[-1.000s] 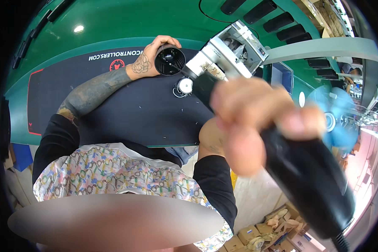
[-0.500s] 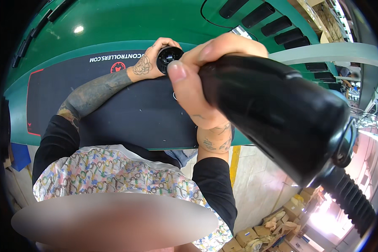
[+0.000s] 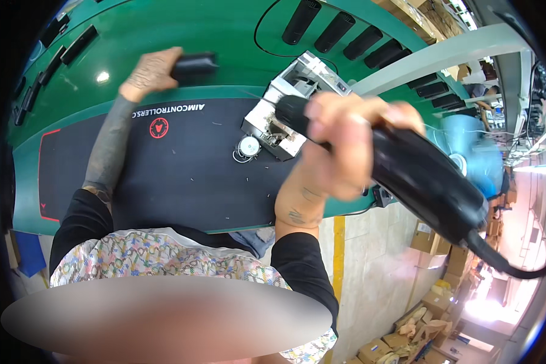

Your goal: Using an electric screwdriver to fasten components at a manufacturing assembly station.

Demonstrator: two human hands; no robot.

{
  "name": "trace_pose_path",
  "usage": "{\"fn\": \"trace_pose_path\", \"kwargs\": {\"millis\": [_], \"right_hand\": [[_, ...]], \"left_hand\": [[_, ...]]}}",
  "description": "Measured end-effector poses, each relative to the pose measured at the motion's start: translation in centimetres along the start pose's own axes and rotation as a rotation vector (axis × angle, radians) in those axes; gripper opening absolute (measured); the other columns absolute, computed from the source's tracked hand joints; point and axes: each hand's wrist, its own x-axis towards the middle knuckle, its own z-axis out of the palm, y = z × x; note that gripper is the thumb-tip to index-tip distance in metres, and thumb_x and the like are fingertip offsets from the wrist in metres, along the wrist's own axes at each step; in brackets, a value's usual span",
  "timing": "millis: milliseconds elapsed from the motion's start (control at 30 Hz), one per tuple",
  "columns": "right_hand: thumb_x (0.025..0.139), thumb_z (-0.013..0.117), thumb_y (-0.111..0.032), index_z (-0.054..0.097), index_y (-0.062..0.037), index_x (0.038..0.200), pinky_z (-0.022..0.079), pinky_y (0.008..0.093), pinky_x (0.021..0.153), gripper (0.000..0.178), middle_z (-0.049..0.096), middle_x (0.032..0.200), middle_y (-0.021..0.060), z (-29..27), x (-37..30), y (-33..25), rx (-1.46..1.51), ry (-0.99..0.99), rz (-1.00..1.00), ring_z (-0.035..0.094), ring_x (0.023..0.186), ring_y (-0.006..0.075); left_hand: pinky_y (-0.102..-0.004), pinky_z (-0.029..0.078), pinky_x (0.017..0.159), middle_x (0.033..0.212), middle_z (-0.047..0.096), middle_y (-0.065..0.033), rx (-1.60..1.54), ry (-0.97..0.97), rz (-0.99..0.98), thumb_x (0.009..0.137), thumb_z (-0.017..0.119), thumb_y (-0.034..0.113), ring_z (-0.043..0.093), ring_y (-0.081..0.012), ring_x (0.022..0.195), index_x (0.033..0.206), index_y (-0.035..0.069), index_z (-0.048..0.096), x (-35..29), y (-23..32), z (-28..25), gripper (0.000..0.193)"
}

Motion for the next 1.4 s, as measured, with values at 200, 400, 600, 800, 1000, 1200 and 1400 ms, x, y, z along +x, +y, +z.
{"fn": "trace_pose_path", "kwargs": {"millis": [200,400,600,800,1000,1200,1400], "right_hand": [[0.076,0.049,-0.001,0.037,-0.0059,0.110,0.041,0.0361,0.049,0.036,0.042,0.057,0.0062,-2.4,1.0,-4.8,-0.186,-0.285,0.206,0.042,0.046,0.0158],[0.073,0.049,0.013,0.042,0.0031,0.103,0.042,0.0301,0.049,0.032,0.049,0.064,0.0086,-2.0,0.9,-0.3,-0.575,-0.377,0.263,0.045,0.049,0.0153],[0.079,0.052,0.000,0.037,-0.0037,0.110,0.041,0.0259,0.049,0.035,0.050,0.068,0.0013,-3.7,2.5,-1.5,-0.110,-0.698,0.408,0.045,0.049,0.0084],[0.080,0.068,-0.012,0.043,-0.0112,0.102,0.046,0.0215,0.045,0.033,0.055,0.062,-0.0005,-6.3,3.0,-6.0,0.290,-0.449,0.345,0.055,0.049,0.0089],[0.077,0.071,-0.011,0.044,-0.0116,0.101,0.049,0.0257,0.050,0.036,0.057,0.064,0.0016,-6.0,3.7,-6.2,0.155,-0.500,0.364,0.057,0.052,0.0124],[0.078,0.070,-0.014,0.044,-0.0118,0.102,0.050,0.0256,0.051,0.036,0.056,0.063,0.0006,-6.6,3.2,-6.2,0.073,-0.401,0.275,0.057,0.051,0.0120],[0.079,0.070,-0.015,0.044,-0.0110,0.102,0.049,0.0250,0.050,0.035,0.056,0.063,0.0007,-5.4,2.7,-6.7,0.102,-0.391,0.220,0.056,0.050,0.0113]], "left_hand": [[-0.0396,0.043,0.087,0.110,0.056,-0.0129,0.292,0.278,-0.287,0.072,0.066,0.029,0.055,-0.0266,0.103,0.110,0.007,0.053,-0.8,-3.2,-1.0,0.046],[-0.0352,0.043,0.091,0.114,0.056,-0.0115,-0.225,0.233,0.188,0.079,0.061,0.029,0.054,-0.0268,0.106,0.112,0.006,0.053,4.2,4.1,2.0,0.042],[-0.0326,0.043,0.093,0.115,0.055,-0.0103,-0.902,0.232,0.313,0.084,0.060,0.015,0.052,-0.0220,0.111,0.116,0.005,0.050,13.3,8.9,8.5,0.036],[-0.0356,0.034,0.102,0.134,0.033,-0.0196,-0.858,0.459,0.393,0.082,0.062,0.034,0.038,-0.0312,0.123,0.132,0.002,0.031,21.5,16.2,15.4,0.066],[-0.0373,0.033,0.101,0.132,0.034,-0.0258,-0.920,0.828,0.086,0.072,0.070,0.042,0.036,-0.0340,0.123,0.133,-0.002,0.028,28.7,22.9,17.7,0.086],[-0.0413,0.029,0.103,0.136,0.032,-0.0247,-1.017,0.305,0.065,0.076,0.065,0.042,0.033,-0.0412,0.124,0.139,0.000,0.015,30.7,21.3,14.9,0.091],[-0.0320,0.042,0.078,0.096,0.059,-0.0165,-0.872,-0.170,0.264,0.076,0.060,0.044,0.055,-0.0220,0.088,0.109,0.000,0.053,21.4,13.5,10.2,0.056]]}}
